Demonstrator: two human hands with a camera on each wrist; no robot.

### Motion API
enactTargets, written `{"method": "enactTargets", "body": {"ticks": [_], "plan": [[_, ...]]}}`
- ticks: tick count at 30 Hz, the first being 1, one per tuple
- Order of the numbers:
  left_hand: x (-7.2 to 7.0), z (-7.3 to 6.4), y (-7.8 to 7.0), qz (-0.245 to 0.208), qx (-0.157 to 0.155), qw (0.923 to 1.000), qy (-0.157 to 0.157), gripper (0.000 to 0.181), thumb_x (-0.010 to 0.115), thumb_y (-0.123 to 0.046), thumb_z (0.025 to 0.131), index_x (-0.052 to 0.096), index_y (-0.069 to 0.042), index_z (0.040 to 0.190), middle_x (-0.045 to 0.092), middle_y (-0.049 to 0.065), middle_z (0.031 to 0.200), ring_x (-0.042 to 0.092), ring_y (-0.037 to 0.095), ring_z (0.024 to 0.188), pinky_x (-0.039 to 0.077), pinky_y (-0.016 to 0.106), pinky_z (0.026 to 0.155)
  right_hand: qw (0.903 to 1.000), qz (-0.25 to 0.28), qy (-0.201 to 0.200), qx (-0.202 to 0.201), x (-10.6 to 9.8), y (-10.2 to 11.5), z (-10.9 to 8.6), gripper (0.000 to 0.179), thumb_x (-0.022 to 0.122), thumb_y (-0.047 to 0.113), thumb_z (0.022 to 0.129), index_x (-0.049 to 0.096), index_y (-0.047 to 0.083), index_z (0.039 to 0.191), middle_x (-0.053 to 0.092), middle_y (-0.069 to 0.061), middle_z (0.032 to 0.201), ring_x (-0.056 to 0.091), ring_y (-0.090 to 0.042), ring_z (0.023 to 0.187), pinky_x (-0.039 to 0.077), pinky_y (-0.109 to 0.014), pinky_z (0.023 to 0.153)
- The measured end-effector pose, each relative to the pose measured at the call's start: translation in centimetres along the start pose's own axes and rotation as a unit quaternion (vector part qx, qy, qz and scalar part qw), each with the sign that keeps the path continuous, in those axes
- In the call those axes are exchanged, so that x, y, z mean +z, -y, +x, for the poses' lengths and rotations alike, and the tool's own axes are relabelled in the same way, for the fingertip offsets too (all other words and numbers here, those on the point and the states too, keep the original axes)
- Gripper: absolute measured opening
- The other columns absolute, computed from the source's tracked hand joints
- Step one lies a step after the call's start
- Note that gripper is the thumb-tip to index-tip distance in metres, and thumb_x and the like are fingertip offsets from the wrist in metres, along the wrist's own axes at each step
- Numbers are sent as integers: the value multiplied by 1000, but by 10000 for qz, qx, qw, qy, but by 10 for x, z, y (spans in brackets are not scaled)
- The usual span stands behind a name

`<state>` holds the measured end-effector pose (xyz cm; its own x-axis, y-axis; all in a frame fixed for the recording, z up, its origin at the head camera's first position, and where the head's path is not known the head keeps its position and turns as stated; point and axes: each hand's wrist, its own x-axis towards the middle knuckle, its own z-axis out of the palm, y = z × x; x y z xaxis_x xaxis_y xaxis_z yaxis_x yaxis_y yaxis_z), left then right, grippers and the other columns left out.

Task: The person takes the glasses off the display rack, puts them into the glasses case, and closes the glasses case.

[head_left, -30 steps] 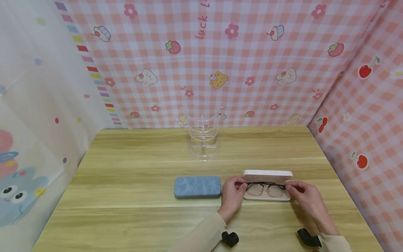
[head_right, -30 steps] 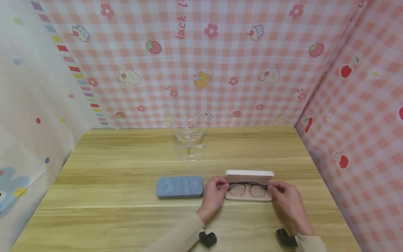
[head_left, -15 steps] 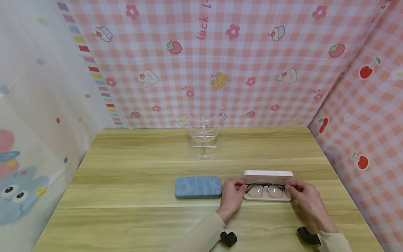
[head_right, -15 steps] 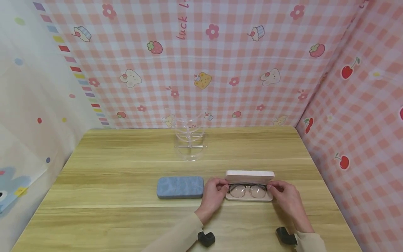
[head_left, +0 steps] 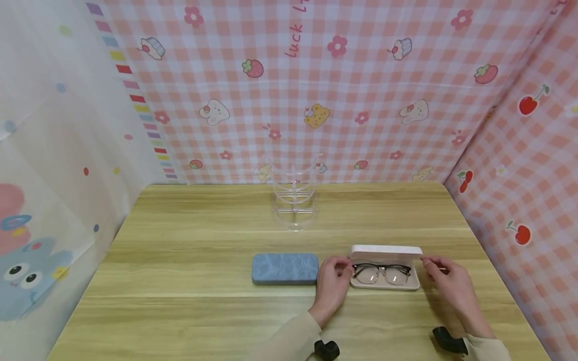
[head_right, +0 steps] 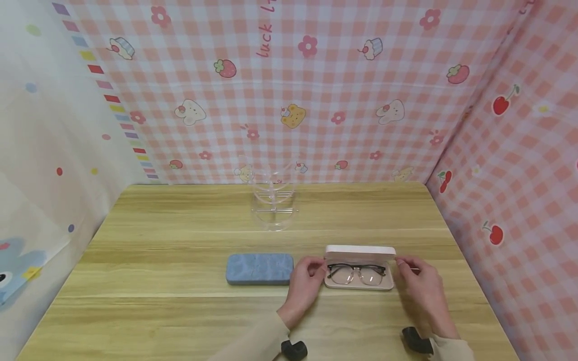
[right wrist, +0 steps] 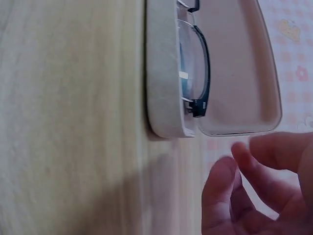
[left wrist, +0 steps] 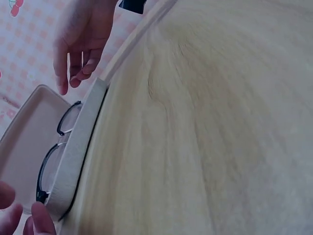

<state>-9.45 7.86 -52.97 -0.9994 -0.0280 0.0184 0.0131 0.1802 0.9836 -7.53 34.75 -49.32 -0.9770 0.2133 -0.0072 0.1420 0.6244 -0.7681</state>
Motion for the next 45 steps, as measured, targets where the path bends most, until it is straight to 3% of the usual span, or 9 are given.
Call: {"method": "enactTargets", "body": {"ticks": [4, 8, 10, 14, 17, 28, 35, 41, 45], "plan": [[0, 1, -4, -196, -109, 9997, -42, 20, 70, -12, 95, 67, -3, 113, 66, -1, 99, 68, 9, 85, 55, 25, 77, 9990, 420, -66, 112, -2, 1, 1, 49, 52, 32, 110, 59, -13, 130, 67, -31, 116, 64, 3, 80, 59, -19, 68], [-1, 5, -8, -266, -196, 9994, 49, 32, 68, -22, 98, 64, -2, 124, 67, 4, 107, 69, 18, 97, 58, 33, 86, 9976, 625, 293, -80, -4, 4, 5, 57, 46, 37, 111, 50, -11, 143, 59, -38, 130, 67, 1, 91, 61, -20, 74], [-1, 7, -10, -257, -230, 9994, 84, 37, 68, -26, 99, 64, -3, 127, 67, 5, 111, 69, 21, 102, 58, 36, 90, 9962, 652, 541, -194, -5, 5, 7, 60, 43, 37, 112, 44, -11, 147, 56, -39, 135, 69, -8, 98, 61, -23, 77], [0, 11, -13, -265, -269, 9991, 192, 42, 67, -33, 99, 65, -4, 129, 68, 8, 114, 68, 24, 105, 58, 40, 93, 9926, 585, 1041, -222, -5, 8, 10, 64, 37, 41, 113, 38, -10, 152, 51, -39, 141, 66, -39, 114, 62, -32, 82], [1, 14, -14, -246, -308, 9988, 299, 47, 67, -40, 100, 66, -5, 130, 70, 7, 112, 69, 22, 104, 58, 39, 92, 9899, 539, 1302, -120, -3, 12, 12, 66, 36, 44, 113, 36, -8, 154, 47, -39, 145, 60, -49, 121, 62, -40, 87], [1, 23, -18, 29, -536, 9974, 478, 39, 67, -49, 98, 74, -17, 120, 74, 1, 102, 68, 14, 95, 57, 37, 86, 9866, 654, 1489, -128, 2, 13, 18, 65, 36, 42, 113, 40, -11, 150, 50, -40, 142, 59, -45, 122, 59, -29, 86], [1, 23, -19, -64, -551, 9969, 554, 35, 69, -44, 99, 74, -16, 119, 75, 3, 102, 69, 14, 93, 58, 37, 84, 9808, 857, 1751, 5, -2, 12, 20, 64, 37, 42, 113, 40, -10, 150, 45, -40, 145, 56, -49, 126, 61, -40, 89], [0, 22, -21, -363, -522, 9961, 615, 30, 73, -34, 97, 74, -11, 115, 75, 2, 99, 68, 11, 91, 58, 31, 82, 9667, 1435, 2112, 163, -5, 10, 22, 59, 39, 36, 114, 37, -11, 149, 36, -44, 149, 46, -58, 132, 61, -53, 87], [0, 22, -19, -438, -564, 9956, 606, 28, 74, -33, 96, 74, -11, 114, 75, 2, 99, 68, 11, 92, 58, 31, 82, 9575, 1676, 2326, 318, -8, 7, 26, 57, 44, 34, 113, 39, -9, 149, 36, -42, 150, 45, -55, 134, 59, -55, 91]]}}
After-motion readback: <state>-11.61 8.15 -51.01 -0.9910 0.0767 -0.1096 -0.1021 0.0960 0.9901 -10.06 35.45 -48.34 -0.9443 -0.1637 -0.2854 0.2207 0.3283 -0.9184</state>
